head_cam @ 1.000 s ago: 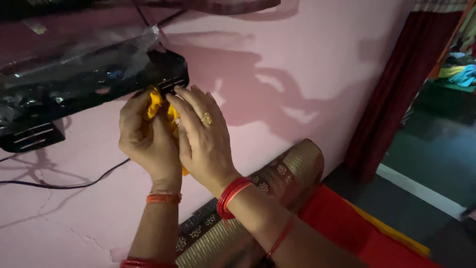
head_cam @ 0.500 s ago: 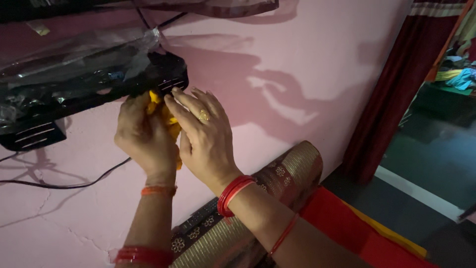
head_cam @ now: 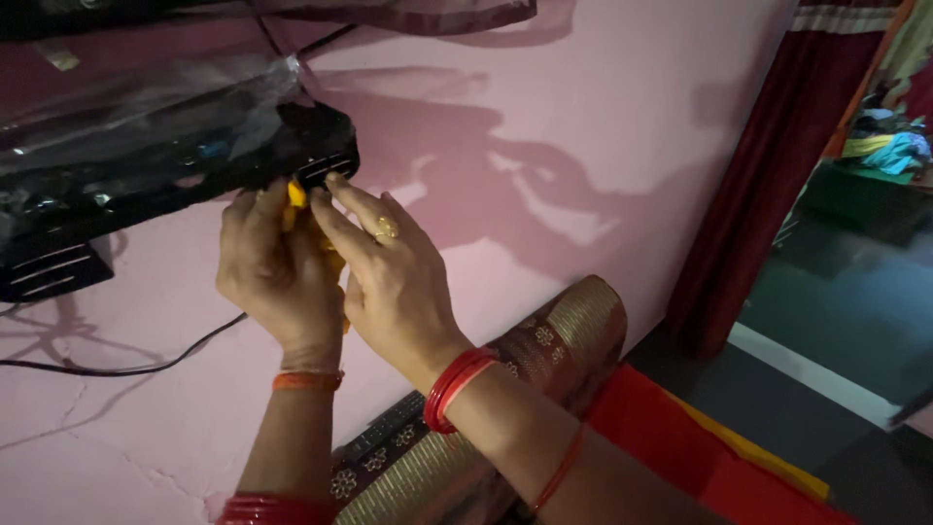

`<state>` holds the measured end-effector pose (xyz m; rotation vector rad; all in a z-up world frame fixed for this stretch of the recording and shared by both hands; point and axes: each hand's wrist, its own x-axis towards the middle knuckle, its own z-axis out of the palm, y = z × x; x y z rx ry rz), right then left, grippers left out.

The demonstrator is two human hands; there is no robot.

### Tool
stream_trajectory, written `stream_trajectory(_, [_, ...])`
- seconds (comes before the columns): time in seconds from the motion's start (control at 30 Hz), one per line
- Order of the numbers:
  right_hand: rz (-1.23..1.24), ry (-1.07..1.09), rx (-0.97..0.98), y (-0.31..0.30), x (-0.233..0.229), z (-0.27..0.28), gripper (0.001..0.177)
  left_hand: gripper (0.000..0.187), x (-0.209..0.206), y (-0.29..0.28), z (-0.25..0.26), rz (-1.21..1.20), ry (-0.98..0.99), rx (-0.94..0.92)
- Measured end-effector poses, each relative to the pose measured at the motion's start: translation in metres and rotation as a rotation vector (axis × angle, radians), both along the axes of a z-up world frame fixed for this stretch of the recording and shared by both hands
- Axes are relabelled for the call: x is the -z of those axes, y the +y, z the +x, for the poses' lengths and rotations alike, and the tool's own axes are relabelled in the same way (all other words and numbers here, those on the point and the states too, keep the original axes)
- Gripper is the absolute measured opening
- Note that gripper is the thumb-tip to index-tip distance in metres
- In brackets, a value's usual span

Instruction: The person cleans a wall-mounted electronic device and its shelf by hand using a yellow cloth, wiping the surfaces and moving the cloth around the cables.

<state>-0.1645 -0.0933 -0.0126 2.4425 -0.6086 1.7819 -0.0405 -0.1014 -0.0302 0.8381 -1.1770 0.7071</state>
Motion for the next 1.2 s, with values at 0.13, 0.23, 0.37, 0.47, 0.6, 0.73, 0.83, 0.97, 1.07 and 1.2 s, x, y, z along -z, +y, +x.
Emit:
stream_trajectory(0.13, [0.037,0.016,0.001,0.002,-0.001,0.0,0.069,0.021,-0.004,-0.006,0.002,0.073,0.133,0.016])
stream_trajectory(0.23, [0.039,0.034,0.019,0.0,-0.002,0.0,0.067,0.022,-0.003,-0.007,-0.001,0.042,0.115,0.045])
stream_trajectory(0.37, [0.021,0.026,0.022,0.001,-0.001,-0.002,0.064,0.019,-0.005,-0.012,0.002,0.068,0.159,0.018])
stream_trajectory(0.47, [0.002,0.046,0.057,0.001,-0.002,0.0,0.065,0.017,-0.004,-0.01,0.003,0.072,0.166,0.048])
stream_trajectory(0.6, [0.023,0.043,0.041,0.001,-0.002,-0.001,0.06,0.016,0.0,-0.005,-0.004,0.009,0.08,0.025])
stream_trajectory(0.73, [0.015,0.038,0.052,0.002,-0.003,0.001,0.061,0.017,-0.001,-0.011,0.001,0.045,0.18,0.157])
stream_trajectory(0.83, [0.038,0.047,0.055,0.004,-0.003,0.001,0.062,0.016,0.001,-0.015,0.003,0.032,0.191,0.141])
stream_trajectory(0.97, [0.039,0.035,0.062,0.006,-0.007,-0.001,0.061,0.018,0.001,-0.015,0.004,0.042,0.15,0.064])
stream_trajectory(1.07, [0.047,0.054,0.076,0.01,-0.009,-0.001,0.062,0.017,-0.003,-0.017,0.006,0.044,0.199,0.144])
stream_trajectory(1.2, [0.044,0.057,0.08,0.011,-0.013,-0.002,0.06,0.021,0.002,-0.008,0.001,0.038,0.136,0.08])
